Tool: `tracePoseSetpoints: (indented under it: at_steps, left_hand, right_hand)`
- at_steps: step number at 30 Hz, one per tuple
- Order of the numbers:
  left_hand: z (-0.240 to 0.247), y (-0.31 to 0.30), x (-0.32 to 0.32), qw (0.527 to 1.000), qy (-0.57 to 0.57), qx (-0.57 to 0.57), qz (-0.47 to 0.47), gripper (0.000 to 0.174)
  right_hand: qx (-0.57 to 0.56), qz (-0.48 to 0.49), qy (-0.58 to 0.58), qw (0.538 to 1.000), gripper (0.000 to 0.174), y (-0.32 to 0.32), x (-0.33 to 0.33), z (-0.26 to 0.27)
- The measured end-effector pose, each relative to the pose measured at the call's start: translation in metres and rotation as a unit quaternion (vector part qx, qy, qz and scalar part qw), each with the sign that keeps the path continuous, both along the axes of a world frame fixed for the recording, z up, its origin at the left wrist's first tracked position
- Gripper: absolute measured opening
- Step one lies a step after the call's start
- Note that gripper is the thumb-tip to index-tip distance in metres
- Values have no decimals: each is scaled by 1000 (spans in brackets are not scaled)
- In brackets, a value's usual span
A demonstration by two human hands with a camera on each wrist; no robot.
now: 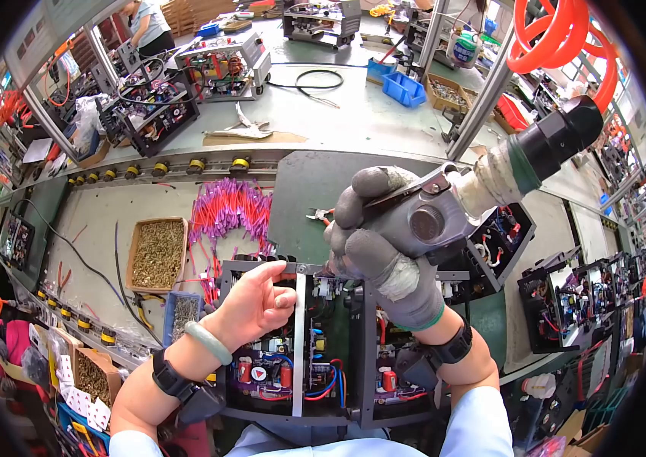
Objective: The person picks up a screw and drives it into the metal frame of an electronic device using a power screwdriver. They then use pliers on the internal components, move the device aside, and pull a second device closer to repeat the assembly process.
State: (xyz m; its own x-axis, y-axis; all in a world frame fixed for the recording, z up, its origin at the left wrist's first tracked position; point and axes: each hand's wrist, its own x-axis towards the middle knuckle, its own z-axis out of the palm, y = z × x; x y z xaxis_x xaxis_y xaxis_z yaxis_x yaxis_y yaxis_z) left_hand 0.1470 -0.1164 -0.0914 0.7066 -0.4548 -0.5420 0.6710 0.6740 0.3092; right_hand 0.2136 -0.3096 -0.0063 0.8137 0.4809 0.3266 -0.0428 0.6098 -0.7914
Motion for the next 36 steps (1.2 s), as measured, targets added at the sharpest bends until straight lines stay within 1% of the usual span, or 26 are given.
tracePoseSetpoints:
  at_steps: [1, 2, 5, 12, 16, 21, 22, 23, 25, 26, 27, 29, 30, 31, 33, 34, 36]
  left_hand:
    - [5, -2, 0, 1000, 12, 18, 1, 35]
    - [8, -3, 0, 999, 23, 36, 3, 51]
    - [10, -4, 0, 999, 29, 35, 5, 53]
    - [10, -4, 1, 999, 23, 25, 15, 51]
    - [5, -2, -1, 1000, 0, 16, -8, 50]
    - [8, -4, -1, 999, 5, 41, 5, 51]
    - [7, -4, -2, 999, -4, 39, 9, 47]
    - [5, -3, -3, 999, -4, 38, 7, 47]
    - [1, -1, -3, 1000, -12, 19, 9, 37]
    - [-2, -1, -4, 1000, -12, 8, 12, 29]
    - [-3, 0, -4, 1000, -13, 6, 9, 29]
    - [-5, 1, -5, 1000, -2, 9, 12, 29]
    - [7, -4, -4, 998, 15, 59, 27, 37]
    - [5, -3, -4, 998, 15, 59, 26, 37]
    - [2, 0, -5, 998, 0, 61, -6, 48]
    - [3, -1, -5, 998, 0, 61, -6, 48]
    - [5, -3, -4, 997, 9, 81, -7, 55]
  right_hand:
    - [-5, -17, -6, 1000, 55, 2, 0, -1]
    - [-9, -34, -13, 999, 58, 3, 1, -2]
    - [-9, -32, -12, 999, 57, 2, 1, -2]
    - [-10, -25, -23, 999, 56, 1, 2, -3]
    - [-4, -15, -16, 1000, 55, 1, 2, -3]
    - [3, -7, -17, 1000, 54, 0, 3, -2]
    - [-2, -7, -17, 1000, 54, -1, 3, -1]
    - [-7, -8, -17, 1000, 53, -1, 3, -1]
    - [-5, -7, -16, 1000, 53, -1, 3, -1]
    - [-3, -6, -15, 1000, 52, -1, 3, -2]
    - [-4, -8, -15, 1000, 52, -2, 3, -2]
    - [9, 22, -30, 999, 49, -3, 5, -4]
    - [9, 23, -22, 999, 49, -3, 4, -4]
    - [8, 23, -22, 999, 49, -2, 4, -4]
    - [18, 0, -28, 999, 50, 0, 4, -6]
    - [18, 0, -28, 999, 50, 1, 4, -6]
    - [18, 4, -7, 1000, 50, 1, 2, -5]
